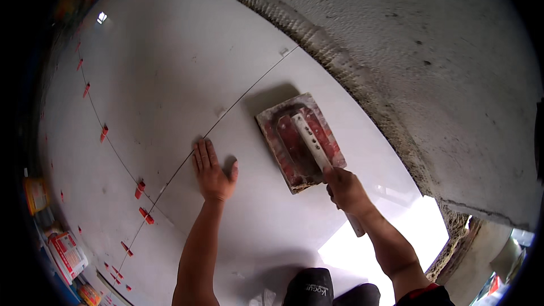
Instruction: The person applies mortar to a large floor tile using a trowel, positions the tile on the floor, and uses a float to press it down.
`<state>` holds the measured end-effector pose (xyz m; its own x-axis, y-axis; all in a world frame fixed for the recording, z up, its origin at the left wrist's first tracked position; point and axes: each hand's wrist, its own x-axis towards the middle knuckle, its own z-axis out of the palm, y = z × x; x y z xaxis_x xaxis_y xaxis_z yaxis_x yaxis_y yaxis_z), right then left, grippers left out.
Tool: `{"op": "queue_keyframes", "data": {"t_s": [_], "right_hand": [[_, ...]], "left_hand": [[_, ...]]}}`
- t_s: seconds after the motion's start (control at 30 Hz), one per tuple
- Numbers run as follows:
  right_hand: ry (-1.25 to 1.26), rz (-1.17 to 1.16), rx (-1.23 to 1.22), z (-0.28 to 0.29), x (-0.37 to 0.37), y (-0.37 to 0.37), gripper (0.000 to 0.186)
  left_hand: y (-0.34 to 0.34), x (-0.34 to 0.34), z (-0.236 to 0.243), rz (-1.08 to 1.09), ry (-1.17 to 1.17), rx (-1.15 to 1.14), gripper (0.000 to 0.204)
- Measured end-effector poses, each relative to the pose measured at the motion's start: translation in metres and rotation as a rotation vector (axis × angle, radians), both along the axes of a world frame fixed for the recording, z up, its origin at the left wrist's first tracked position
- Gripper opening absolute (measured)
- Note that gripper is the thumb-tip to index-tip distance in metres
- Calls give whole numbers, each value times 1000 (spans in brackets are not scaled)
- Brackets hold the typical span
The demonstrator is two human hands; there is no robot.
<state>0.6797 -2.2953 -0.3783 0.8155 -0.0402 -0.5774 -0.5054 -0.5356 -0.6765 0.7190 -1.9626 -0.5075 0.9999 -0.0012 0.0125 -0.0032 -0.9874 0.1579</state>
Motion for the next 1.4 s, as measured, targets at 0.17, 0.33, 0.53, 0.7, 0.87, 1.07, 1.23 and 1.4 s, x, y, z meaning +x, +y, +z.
{"op": "queue_keyframes", "data": {"t_s": [0.17,0.33,0.53,0.7,0.87,1.07,1.23,1.4], "right_hand": [[-177,-254,34,63,-42,16,54],[-14,-79,-297,-12,-16,21,61],[-38,-218,-135,70,4,40,61],[-288,-112,-347,0,-5,39,66],[-219,-153,-152,10,12,33,67],[-132,-51,-252,31,-7,63,66],[-121,6,-244,7,-52,19,67],[64,-170,-324,-26,-203,-32,71]], "left_hand": [[13,-7,0,-13,-98,22,92],[-9,-5,-2,-28,-69,-19,90],[12,-6,4,-13,-75,11,92],[-1,-4,9,-11,-38,3,90],[3,-6,10,-10,-77,-16,87],[15,-3,8,-29,-149,-23,87],[8,1,-4,-29,-138,25,88],[35,10,-34,-65,-285,115,84]]}}
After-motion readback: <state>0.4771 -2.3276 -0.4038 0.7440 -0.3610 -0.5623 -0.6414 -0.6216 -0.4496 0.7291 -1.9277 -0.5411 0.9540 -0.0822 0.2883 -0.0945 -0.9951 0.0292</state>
